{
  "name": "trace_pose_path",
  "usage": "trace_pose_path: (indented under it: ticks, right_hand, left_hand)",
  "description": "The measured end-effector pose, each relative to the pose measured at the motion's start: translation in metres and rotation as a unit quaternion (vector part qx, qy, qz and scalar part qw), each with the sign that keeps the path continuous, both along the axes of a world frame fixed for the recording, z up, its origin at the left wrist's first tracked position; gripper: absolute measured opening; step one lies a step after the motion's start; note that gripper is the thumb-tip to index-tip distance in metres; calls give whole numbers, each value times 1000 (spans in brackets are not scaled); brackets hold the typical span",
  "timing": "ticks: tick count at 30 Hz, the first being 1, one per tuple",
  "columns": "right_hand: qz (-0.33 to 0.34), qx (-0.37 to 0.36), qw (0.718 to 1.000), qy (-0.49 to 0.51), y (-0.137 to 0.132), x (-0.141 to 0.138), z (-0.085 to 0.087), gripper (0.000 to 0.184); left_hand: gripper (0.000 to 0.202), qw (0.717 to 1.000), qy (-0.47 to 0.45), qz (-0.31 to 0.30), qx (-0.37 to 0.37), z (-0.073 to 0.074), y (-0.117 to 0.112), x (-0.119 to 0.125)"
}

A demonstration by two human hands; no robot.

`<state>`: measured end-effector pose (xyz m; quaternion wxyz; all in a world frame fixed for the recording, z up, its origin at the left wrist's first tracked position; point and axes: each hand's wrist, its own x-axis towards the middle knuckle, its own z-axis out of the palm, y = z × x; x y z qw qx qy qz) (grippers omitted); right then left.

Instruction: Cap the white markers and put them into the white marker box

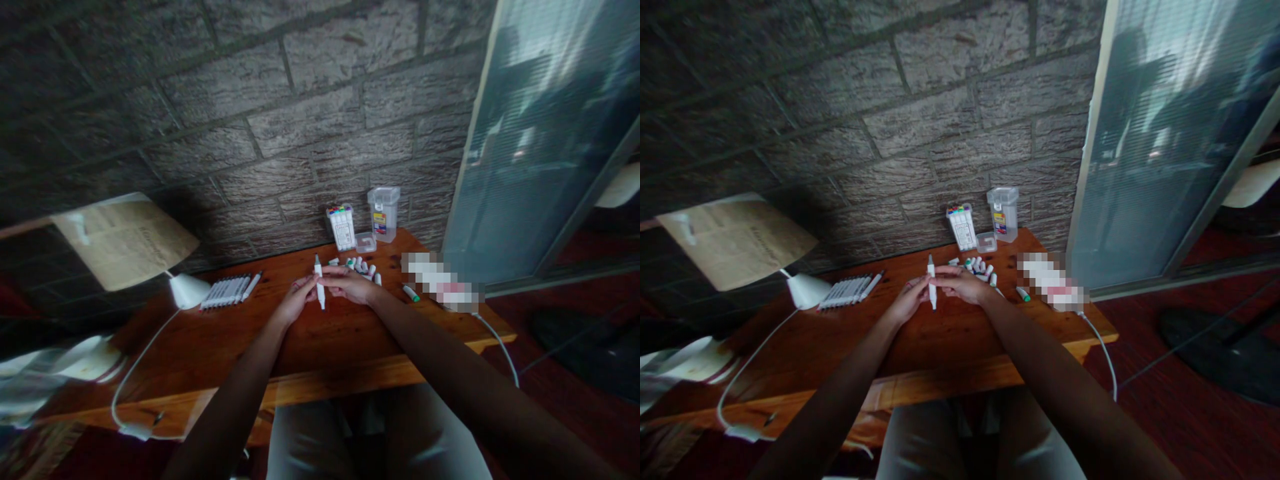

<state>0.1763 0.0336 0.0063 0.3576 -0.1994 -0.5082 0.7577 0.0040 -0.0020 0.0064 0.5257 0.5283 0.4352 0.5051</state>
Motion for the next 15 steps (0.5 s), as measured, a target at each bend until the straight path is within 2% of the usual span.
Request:
trace_pose_path:
  ticks: [6,15]
  right_hand:
    - [-1,-2,1000,6,0,0,-1,49]
    - [11,13,1000,2,2,0,-3,48]
  left_hand:
    - [63,1000,-1,1,12,-1,0,-1]
    - [50,998,-69,13,-5,-2,1,-1]
